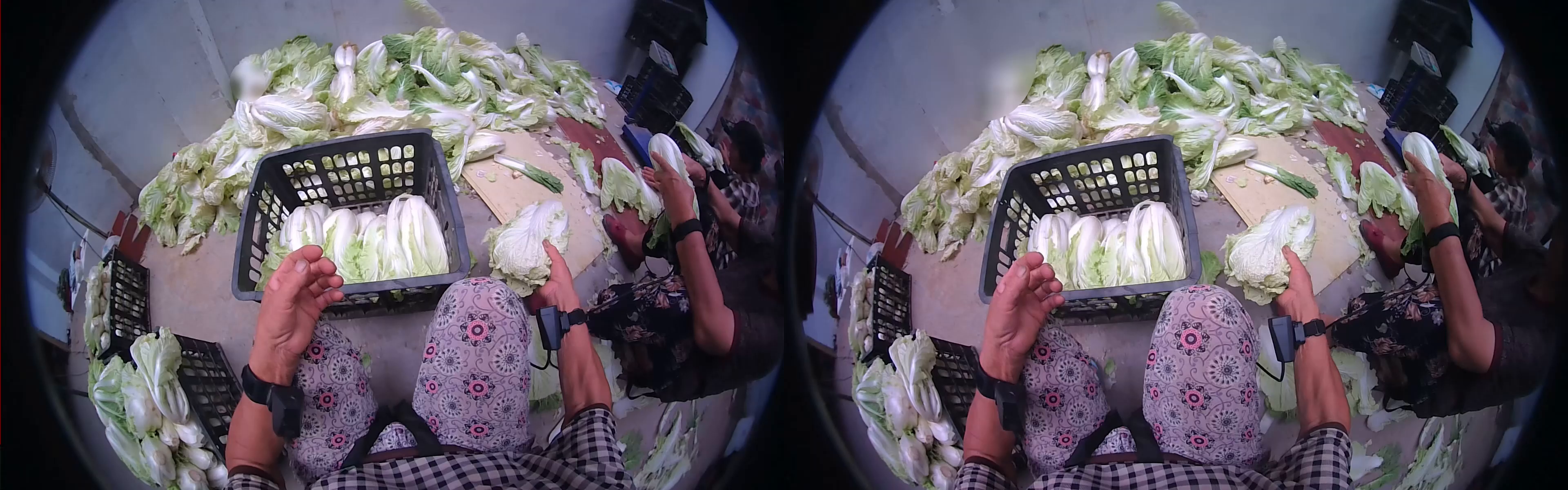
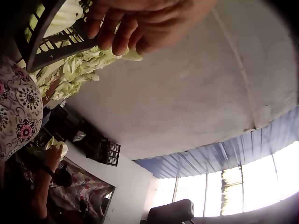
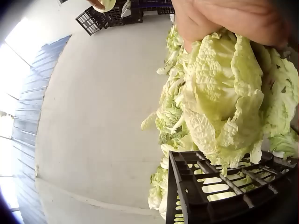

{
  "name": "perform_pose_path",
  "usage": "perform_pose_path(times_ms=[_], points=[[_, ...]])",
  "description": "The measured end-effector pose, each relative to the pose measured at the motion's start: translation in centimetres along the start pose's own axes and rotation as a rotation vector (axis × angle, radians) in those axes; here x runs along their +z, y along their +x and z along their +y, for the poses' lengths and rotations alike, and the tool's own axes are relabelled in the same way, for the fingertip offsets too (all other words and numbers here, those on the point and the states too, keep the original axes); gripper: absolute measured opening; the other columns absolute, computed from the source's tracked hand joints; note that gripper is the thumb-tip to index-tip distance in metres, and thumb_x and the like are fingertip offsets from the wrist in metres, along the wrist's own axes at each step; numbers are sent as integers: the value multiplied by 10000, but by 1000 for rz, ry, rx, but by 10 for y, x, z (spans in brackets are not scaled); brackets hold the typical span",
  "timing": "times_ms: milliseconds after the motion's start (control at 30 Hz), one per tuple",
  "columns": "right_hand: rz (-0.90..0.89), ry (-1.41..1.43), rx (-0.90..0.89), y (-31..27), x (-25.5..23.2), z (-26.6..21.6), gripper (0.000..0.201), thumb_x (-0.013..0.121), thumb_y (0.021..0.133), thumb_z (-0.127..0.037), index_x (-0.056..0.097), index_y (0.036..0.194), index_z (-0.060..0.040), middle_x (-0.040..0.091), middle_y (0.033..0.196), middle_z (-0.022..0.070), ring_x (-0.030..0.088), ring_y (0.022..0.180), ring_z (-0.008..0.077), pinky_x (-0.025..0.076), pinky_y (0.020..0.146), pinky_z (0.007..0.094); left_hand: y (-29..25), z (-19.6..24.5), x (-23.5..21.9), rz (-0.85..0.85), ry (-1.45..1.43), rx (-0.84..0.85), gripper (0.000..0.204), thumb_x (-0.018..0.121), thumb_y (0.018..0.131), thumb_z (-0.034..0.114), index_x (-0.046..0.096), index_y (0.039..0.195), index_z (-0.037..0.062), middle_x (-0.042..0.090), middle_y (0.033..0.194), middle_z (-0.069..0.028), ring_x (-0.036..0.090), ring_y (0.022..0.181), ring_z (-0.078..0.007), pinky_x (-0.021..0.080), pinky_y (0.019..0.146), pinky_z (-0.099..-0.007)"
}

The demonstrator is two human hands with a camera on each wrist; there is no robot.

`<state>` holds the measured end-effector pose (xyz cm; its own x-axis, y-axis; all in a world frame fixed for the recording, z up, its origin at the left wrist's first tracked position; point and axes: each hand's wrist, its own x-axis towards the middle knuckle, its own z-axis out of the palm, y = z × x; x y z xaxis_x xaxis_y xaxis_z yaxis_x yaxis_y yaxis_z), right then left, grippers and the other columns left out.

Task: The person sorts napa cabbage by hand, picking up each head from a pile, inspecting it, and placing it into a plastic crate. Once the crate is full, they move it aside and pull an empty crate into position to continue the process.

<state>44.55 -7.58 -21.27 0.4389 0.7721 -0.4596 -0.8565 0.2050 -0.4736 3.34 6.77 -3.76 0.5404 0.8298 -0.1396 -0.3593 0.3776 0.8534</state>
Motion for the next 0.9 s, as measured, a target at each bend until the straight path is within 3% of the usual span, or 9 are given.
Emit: perform_pose_path(times_ms=[167, 333, 433, 467, 567, 600, 700, 733, 900], points=[[81, -121, -67, 14, -24, -2, 515, 597, 865, -206, 401, 1308, -33, 535, 1228, 158, 548, 1090, 339, 445, 927, 525, 6, -3, 0, 4, 27, -14, 302, 578, 893, 250, 512, 1119, 62, 612, 958, -67, 606, 849, -202, 516, 743, -345], [-3, -225, -141, 36, -13, -57, 621, 630, 847, -306, 349, 1348, -69, 469, 1297, 163, 505, 1146, 343, 422, 923, 558, 11, -3, 2, 13, 66, -31, 292, 569, 896, 233, 507, 1118, 54, 612, 944, -71, 611, 836, -200, 526, 731, -336], [113, -244, -178, 49, -11, -81, 743, 650, 821, -394, 262, 1397, -130, 310, 1412, 165, 405, 1235, 370, 398, 910, 584, 10, -3, 1, 15, 70, -34, 285, 562, 898, 224, 505, 1116, 50, 609, 936, -73, 614, 827, -198, 529, 724, -330], [266, -306, -136, 48, -11, -87, 777, 647, 816, -414, 211, 1411, -172, 189, 1457, 159, 357, 1255, 384, 395, 892, 572, 10, -3, 0, 13, 67, -32, 282, 560, 899, 221, 505, 1115, 49, 608, 934, -74, 615, 824, -197, 529, 722, -328], [435, -619, -209, 45, -11, -75, 734, 631, 828, -402, 243, 1397, -148, 194, 1448, 170, 402, 1202, 378, 412, 874, 523, 8, -1, -1, 6, 57, -29, 275, 557, 900, 214, 504, 1114, 49, 606, 927, -75, 615, 828, -195, 528, 725, -324], [358, -659, -223, 43, -12, -70, 632, 616, 847, -380, 348, 1337, -83, 356, 1358, 164, 445, 1164, 334, 454, 849, 441, 8, -1, 0, 0, 63, -25, 271, 554, 901, 212, 506, 1112, 49, 606, 926, -75, 614, 829, -193, 527, 727, -323], [185, -649, -153, 30, 9, -57, 465, 590, 874, -321, 446, 1244, -80, 506, 1214, 134, 535, 1041, 274, 481, 804, 408, 8, -1, 2, -22, 74, -24, 260, 550, 903, 209, 511, 1104, 48, 606, 926, -75, 611, 832, -189, 524, 734, -320], [198, -663, -170, 25, 19, -51, 366, 588, 879, -294, 501, 1165, -83, 594, 1075, 97, 586, 939, 217, 499, 758, 369, 7, -1, 2, -29, 71, -24, 257, 549, 904, 209, 513, 1100, 47, 607, 928, -74, 611, 833, -187, 523, 737, -319], [15, -871, -222, -2, 94, -26, 368, 569, 897, -286, 497, 1185, -69, 620, 1013, 61, 610, 867, 140, 505, 725, 287, 2, 1, 0, -62, 44, -23, 257, 554, 903, 214, 523, 1091, 42, 610, 935, -76, 611, 835, -184, 521, 743, -319]])
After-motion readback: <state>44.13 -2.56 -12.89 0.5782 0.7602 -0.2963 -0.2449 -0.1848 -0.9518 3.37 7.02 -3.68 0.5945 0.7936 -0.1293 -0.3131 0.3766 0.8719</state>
